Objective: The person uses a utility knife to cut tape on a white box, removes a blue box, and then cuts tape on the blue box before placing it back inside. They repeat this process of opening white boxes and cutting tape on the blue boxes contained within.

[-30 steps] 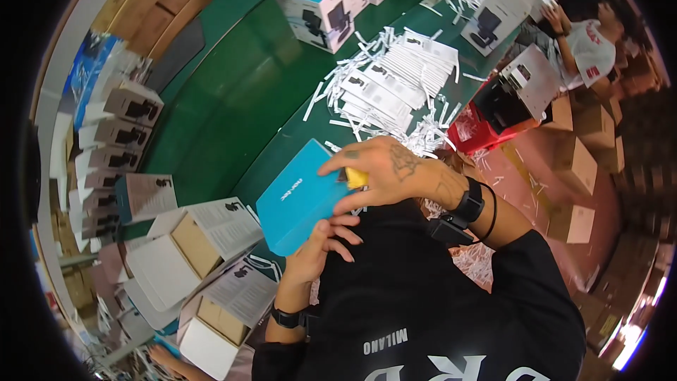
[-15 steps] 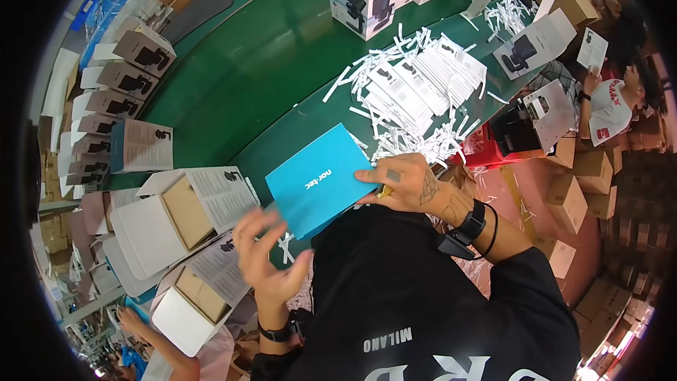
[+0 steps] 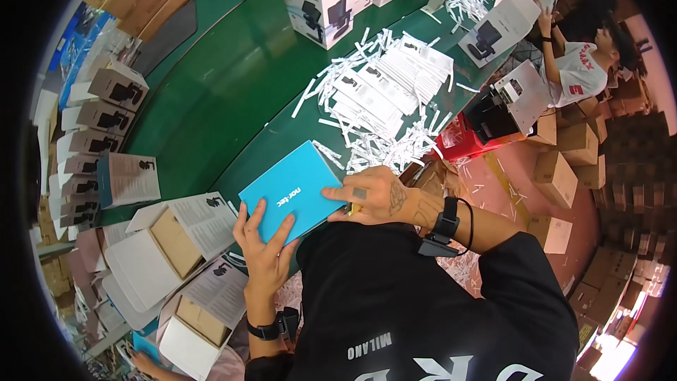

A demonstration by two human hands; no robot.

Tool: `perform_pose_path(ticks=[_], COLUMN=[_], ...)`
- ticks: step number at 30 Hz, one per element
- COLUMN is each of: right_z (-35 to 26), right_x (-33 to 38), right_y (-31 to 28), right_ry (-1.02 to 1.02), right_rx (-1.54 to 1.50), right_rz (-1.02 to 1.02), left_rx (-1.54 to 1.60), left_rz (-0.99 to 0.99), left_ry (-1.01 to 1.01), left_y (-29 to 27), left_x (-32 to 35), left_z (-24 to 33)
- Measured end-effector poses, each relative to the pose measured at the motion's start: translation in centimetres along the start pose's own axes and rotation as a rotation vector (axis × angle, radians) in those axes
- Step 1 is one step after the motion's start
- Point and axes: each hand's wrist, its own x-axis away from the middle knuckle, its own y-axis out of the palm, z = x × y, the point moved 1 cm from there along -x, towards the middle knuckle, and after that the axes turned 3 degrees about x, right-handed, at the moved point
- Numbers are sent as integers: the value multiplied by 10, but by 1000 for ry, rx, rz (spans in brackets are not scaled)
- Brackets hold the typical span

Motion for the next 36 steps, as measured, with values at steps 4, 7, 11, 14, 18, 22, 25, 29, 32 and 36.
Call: perform_pose_path(ticks=[4, 7, 11, 14, 18, 22, 25, 29, 32, 36], right_z=[3, 6, 7, 6, 14, 23, 26, 18, 21, 29], right_x=[-5, -1, 12, 22, 26, 23, 27, 23, 24, 19], right_y=[0, -3, -3, -2, 0, 14, 14, 21, 25, 22], right_ry=[-29, -46, -112, -196, -182, -175, -213, -117, -123, -152], right_rx=[-10, 6, 60, 97, 67, -3, -12, -49, -66, -79], right_rz=[-5, -30, -46, -9, -10, 53, 27, 143, 149, 167], left_rx=[-45, -35, -75, -218, -301, -326, -351, -433, -523, -316], left_rz=[-46, -53, -80, -246, -451, -422, -369, -330, -329, -240], left_ry=[-11, -34, 15, 42, -9, 15, 53, 88, 165, -85], left_y=[-4, -2, 7, -4, -18, 15, 28, 31, 28, 12], left_x=[-2, -4, 3, 0, -18, -48, -54, -55, -62, -100], left_z=[-2, -4, -2, 10, 28, 37, 34, 30, 29, 29])
